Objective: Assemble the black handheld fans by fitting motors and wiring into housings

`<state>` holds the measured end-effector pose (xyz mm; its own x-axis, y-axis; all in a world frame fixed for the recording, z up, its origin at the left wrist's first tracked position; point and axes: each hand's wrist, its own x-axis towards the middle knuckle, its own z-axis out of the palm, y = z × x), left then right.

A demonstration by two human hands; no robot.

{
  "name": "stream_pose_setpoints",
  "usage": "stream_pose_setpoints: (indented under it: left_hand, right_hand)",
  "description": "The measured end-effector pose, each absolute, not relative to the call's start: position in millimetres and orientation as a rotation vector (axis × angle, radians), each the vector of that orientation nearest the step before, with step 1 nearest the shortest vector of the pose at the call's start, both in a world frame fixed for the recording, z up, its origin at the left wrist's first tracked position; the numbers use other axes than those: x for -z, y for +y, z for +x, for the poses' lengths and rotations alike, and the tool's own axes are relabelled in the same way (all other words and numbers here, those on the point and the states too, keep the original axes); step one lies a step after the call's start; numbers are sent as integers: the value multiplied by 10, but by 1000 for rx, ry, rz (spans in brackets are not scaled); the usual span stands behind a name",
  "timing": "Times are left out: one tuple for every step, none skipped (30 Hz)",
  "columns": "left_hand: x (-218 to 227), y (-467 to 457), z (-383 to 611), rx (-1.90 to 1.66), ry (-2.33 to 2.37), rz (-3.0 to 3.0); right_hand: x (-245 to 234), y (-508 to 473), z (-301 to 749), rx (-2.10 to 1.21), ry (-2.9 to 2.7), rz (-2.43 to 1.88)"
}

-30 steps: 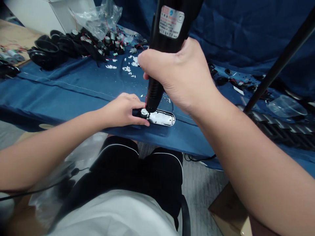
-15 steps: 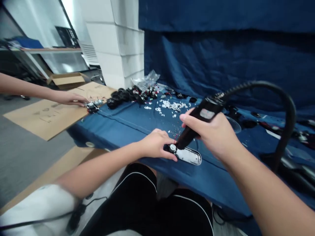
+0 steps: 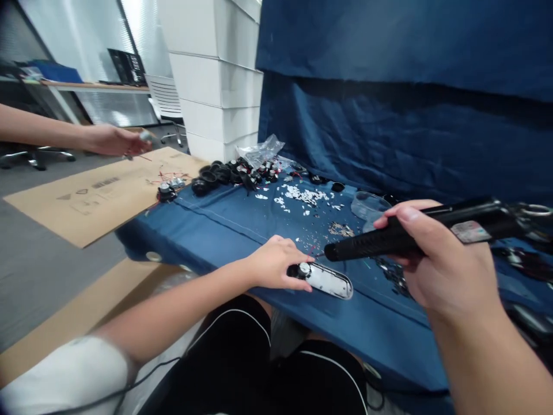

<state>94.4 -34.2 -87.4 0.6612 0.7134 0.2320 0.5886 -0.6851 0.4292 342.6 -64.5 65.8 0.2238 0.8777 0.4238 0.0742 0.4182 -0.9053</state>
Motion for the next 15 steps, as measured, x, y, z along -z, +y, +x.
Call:
stream_pose_setpoints:
  left_hand:
    - [858,-346,937,-555,1040,2559]
    - [842,-350,932,-557,1044,2554]
    - [825,-353,929,-562,1049,2549]
    - [809,-354,927,-568,1046,2547]
    - [794,-350,927,-576,1036,2547]
    - [784,-340,926,-585,1024,2549]
    - [778,-323,925,-601,1017,2550]
    - [779,-302,925,-616,1011,2551]
    - [785,-278,927,-637,1008,2551]
    - [797,-254,931,-654,997,2551]
    - [811,-231,937,-670,983,2549]
    - [826,-213,946,-686,970,2543]
    - [840,-199,957,-699,959,2535]
    - [852,-188,969,-709,950,2525]
    - [861,-181,981,-716,943,2516]
  right_hand:
    - [-664,-681,3472,-699,-1180,-971]
    - [-647,-732,3536,-684,-1114,-947]
    - [-607,-801,3618,-657,-1035,-934]
    - [-544,-885,3718,-616,-951,-928]
    - [-462,-986,3834,-562,-872,-925]
    - [-363,-1100,3965,-502,-800,-921]
    - [-251,-1226,4106,-447,-731,-908]
    - [-130,-1360,4255,-399,-662,-892]
    - [-6,-1498,4407,-359,-595,-873]
    - [119,-1634,4556,-325,-528,-860]
    - [240,-1761,4698,-289,-459,-848]
    - [353,-1872,4829,-256,-392,-838]
    - [456,-1960,4947,-228,-327,-829]
    - [546,-2020,5048,-208,-267,-821]
    - [623,-2049,5132,-198,-212,-816]
